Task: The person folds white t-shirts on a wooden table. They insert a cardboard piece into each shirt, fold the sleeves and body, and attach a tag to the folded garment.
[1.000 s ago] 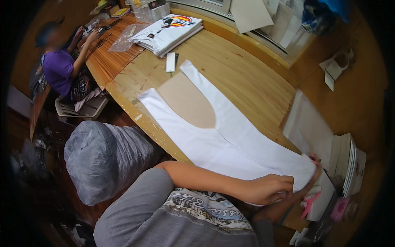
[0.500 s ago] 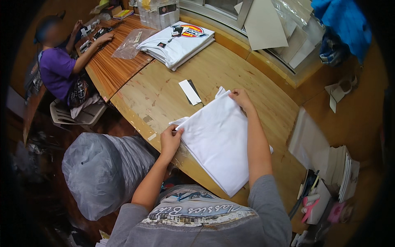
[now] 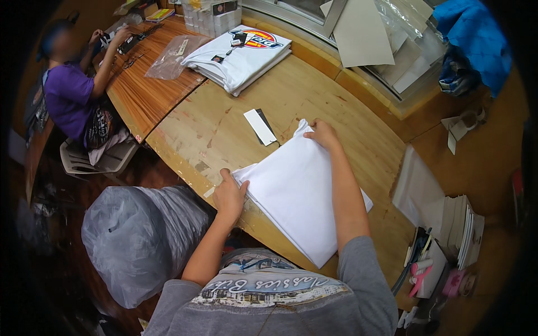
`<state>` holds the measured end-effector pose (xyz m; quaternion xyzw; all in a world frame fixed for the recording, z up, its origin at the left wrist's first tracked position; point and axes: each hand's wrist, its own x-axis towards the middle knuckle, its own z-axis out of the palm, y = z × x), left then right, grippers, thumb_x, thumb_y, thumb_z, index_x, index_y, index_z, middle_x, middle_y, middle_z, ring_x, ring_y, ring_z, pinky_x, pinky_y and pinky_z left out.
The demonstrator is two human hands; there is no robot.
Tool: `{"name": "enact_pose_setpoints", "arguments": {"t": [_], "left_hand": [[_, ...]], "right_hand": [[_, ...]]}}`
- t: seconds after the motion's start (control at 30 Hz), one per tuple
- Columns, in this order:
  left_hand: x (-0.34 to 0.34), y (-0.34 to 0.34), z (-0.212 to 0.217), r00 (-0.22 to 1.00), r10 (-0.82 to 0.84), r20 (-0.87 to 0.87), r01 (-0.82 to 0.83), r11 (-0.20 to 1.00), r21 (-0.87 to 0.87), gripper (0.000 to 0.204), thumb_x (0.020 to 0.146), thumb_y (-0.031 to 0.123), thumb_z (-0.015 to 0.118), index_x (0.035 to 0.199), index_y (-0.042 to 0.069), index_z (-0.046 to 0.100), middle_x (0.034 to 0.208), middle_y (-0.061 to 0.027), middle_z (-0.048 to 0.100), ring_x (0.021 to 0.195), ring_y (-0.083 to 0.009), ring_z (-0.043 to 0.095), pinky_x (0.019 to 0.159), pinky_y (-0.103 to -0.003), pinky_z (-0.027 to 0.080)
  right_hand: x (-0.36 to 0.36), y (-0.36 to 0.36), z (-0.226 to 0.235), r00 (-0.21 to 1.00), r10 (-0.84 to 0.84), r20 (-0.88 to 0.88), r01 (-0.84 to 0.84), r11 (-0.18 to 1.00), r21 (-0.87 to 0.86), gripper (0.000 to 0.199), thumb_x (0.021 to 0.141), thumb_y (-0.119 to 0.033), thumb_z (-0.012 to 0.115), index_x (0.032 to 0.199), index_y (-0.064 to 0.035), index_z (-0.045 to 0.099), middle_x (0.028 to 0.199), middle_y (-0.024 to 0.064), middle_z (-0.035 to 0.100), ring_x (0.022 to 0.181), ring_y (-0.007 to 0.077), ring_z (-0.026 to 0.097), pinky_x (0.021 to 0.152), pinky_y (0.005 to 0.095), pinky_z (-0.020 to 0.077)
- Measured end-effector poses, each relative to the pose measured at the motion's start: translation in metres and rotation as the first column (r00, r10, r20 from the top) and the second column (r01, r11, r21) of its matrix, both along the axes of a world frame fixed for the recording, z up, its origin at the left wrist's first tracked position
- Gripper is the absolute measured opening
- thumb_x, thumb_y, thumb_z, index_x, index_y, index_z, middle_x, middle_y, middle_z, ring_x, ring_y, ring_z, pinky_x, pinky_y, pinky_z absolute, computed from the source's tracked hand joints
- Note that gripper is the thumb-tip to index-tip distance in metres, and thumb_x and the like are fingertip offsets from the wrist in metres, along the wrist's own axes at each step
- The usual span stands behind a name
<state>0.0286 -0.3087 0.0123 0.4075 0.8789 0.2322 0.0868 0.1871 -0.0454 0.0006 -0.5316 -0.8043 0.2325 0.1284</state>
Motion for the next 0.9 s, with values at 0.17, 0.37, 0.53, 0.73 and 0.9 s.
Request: {"name": "enact_pose_setpoints", "arguments": {"t": [0.17,0.37,0.53,0.73,0.9], "left_hand": [[-0.011,0.006,-0.019,0.987,-0.159,0.017,0.156,0.98,0.125,0.024,0.066,0.015,0.062,0.075,-0.002,0.049,0.064,-0.0173,0.056,0.066,-0.0359,0.055,0.063,-0.04,0.044],[-0.017,0.048,0.039,0.965,-0.242,0.104,0.189,0.91,0.37,0.018,0.062,0.006,0.061,0.075,0.002,0.051,0.066,-0.0157,0.055,0.065,-0.0314,0.055,0.059,-0.037,0.042],[-0.016,0.088,0.178,0.893,-0.334,-0.302,0.428,0.423,0.799,0.024,0.058,-0.003,0.059,0.079,0.003,0.05,0.075,-0.0126,0.055,0.07,-0.0297,0.055,0.06,-0.035,0.043],[-0.026,0.092,0.172,0.704,-0.57,-0.423,0.695,0.429,0.577,0.022,0.062,-0.004,0.061,0.082,-0.001,0.053,0.079,-0.0132,0.057,0.07,-0.0241,0.057,0.06,-0.03,0.046],[-0.031,-0.001,0.045,0.45,-0.76,-0.469,0.888,0.436,0.144,0.015,0.062,0.005,0.053,0.076,0.002,0.047,0.077,-0.0124,0.047,0.074,-0.028,0.048,0.063,-0.035,0.042]], "right_hand": [[-0.007,0.014,-0.003,0.988,0.105,0.11,-0.083,0.979,-0.184,0.042,0.06,-0.013,0.073,0.096,0.0005,0.054,0.089,0.0158,0.059,0.082,0.0238,0.056,0.07,0.0316,0.0431],[0.028,0.029,0.031,0.913,-0.071,-0.402,0.063,0.997,-0.032,0.033,0.064,-0.007,0.067,0.095,-0.0019,0.056,0.09,0.01,0.059,0.078,0.0198,0.055,0.071,0.0311,0.0433],[0.099,-0.004,0.223,0.71,0.234,-0.664,0.073,0.914,0.4,0.022,0.07,-0.001,0.062,0.091,-0.0011,0.055,0.084,0.0025,0.058,0.076,0.0095,0.054,0.068,0.0228,0.044],[0.159,-0.066,0.182,0.873,0.133,-0.469,0.133,0.861,0.49,0.027,0.065,0.009,0.056,0.09,-0.001,0.058,0.086,0.0046,0.061,0.077,0.0117,0.057,0.069,0.0249,0.045],[0.161,-0.193,0.061,0.925,0.311,-0.218,-0.131,0.8,0.586,0.022,0.063,0.01,0.049,0.078,-0.0031,0.058,0.084,0.0121,0.06,0.081,0.027,0.057,0.071,0.0328,0.0456]]}}
